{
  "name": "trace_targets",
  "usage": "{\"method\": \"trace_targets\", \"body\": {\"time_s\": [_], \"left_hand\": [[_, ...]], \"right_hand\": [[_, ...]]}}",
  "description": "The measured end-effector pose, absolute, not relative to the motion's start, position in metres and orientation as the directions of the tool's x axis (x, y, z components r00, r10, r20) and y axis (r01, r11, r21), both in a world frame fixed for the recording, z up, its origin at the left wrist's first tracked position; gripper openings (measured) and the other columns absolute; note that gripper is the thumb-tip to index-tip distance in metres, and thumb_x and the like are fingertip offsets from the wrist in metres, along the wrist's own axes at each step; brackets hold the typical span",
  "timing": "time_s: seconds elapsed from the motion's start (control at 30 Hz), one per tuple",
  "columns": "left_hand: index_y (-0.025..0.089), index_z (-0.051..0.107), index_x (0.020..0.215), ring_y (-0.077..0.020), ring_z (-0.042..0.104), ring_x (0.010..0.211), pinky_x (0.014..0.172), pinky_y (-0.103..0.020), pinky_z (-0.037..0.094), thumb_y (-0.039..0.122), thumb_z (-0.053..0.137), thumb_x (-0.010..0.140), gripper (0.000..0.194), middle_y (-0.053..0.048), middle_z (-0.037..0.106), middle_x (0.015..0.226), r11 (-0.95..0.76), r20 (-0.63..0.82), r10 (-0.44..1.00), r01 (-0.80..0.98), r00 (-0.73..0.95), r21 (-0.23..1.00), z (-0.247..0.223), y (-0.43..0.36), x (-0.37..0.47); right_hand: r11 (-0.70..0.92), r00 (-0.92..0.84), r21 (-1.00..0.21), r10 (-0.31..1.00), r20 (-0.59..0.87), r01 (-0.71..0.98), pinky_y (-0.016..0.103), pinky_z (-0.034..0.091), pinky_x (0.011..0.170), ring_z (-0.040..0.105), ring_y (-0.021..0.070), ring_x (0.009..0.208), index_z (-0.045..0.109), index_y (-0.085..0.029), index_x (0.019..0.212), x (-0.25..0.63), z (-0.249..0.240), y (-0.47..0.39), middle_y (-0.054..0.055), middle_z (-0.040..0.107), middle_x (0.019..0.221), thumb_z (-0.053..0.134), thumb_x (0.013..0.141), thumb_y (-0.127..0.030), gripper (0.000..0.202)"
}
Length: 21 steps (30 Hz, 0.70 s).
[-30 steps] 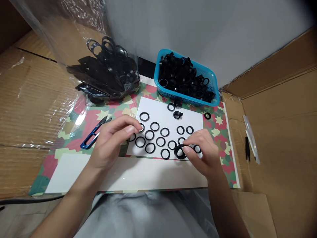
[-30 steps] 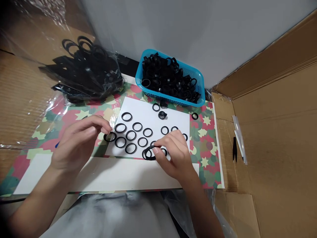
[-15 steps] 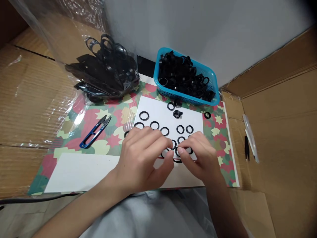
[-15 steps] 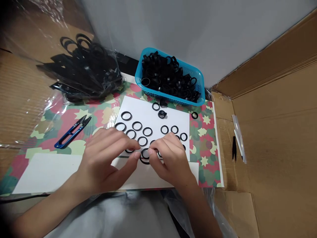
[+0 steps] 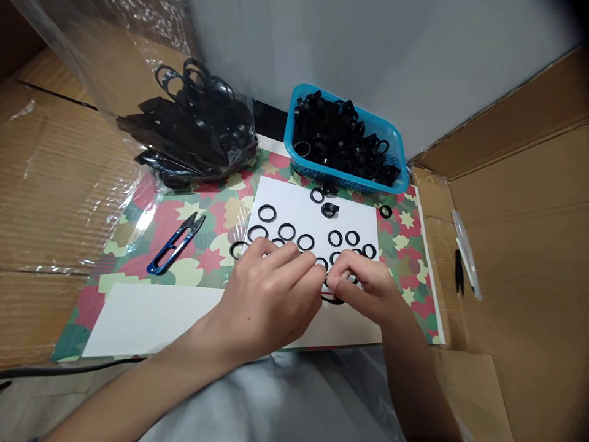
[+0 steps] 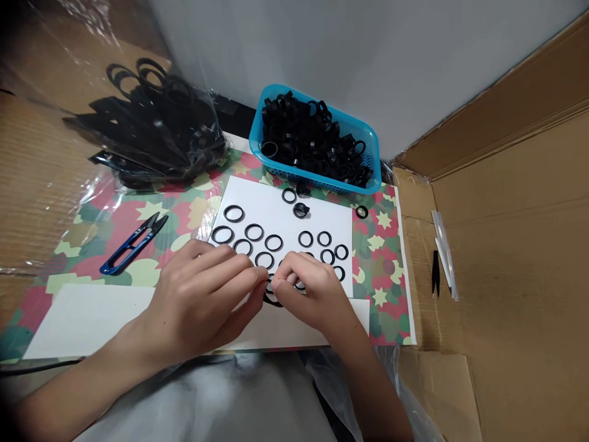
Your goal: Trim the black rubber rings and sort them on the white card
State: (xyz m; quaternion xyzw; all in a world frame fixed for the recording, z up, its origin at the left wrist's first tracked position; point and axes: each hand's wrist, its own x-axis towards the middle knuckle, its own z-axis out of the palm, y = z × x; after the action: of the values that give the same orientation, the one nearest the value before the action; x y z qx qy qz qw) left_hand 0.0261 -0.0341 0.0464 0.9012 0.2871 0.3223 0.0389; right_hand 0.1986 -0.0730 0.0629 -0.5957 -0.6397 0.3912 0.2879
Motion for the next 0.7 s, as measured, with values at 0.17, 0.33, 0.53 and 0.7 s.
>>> {"method": "trace_targets", "body": {"time_s": [0.17,0.33,0.53,0.7], "left_hand": [[0.018,0.044,0.059,-0.0134,0.035,0.055,0.056,-0.031,0.023,0.009,0.05,0.077,0.021,0.003,0.042,0.053,-0.856,0.579,0.505,0.457,0.64,0.241,0.045,-0.032,0.032],[0.017,0.046,0.061,-0.0127,0.036,0.056,0.056,-0.031,0.023,0.01,0.049,0.077,0.018,0.002,0.045,0.055,-0.866,0.587,0.499,0.4,0.638,0.3,0.039,-0.03,0.032],[0.017,0.055,0.068,-0.0125,0.041,0.058,0.056,-0.031,0.026,0.012,0.047,0.079,0.014,0.002,0.049,0.057,-0.784,0.515,0.594,0.302,0.618,0.542,0.033,-0.028,0.029],[0.017,0.056,0.067,-0.0103,0.044,0.057,0.056,-0.025,0.034,0.013,0.048,0.078,0.014,0.002,0.051,0.058,-0.479,0.315,0.745,0.142,0.588,0.866,0.033,-0.027,0.03]], "right_hand": [[-0.209,-0.133,-0.888,0.949,-0.285,0.41,0.02,0.032,0.046,0.042,0.0079,0.051,0.048,-0.02,0.063,0.201,0.063,-0.069,-0.005,0.048,0.057,0.048,0.072,-0.015,0.01],[-0.325,-0.136,-0.89,0.914,-0.382,0.32,0.02,0.03,0.045,0.037,0.0074,0.048,0.049,-0.019,0.061,0.2,0.062,-0.064,-0.006,0.041,0.052,0.05,0.067,-0.021,0.006],[-0.314,-0.16,-0.916,0.919,-0.359,0.25,0.02,0.029,0.043,0.036,0.0068,0.047,0.05,-0.019,0.059,0.204,0.056,-0.06,-0.005,0.045,0.052,0.052,0.066,-0.02,0.007],[-0.335,-0.215,-0.913,0.898,-0.385,0.234,0.021,0.03,0.043,0.041,0.0085,0.047,0.051,-0.019,0.061,0.207,0.051,-0.061,-0.003,0.049,0.053,0.052,0.067,-0.023,0.007]]}}
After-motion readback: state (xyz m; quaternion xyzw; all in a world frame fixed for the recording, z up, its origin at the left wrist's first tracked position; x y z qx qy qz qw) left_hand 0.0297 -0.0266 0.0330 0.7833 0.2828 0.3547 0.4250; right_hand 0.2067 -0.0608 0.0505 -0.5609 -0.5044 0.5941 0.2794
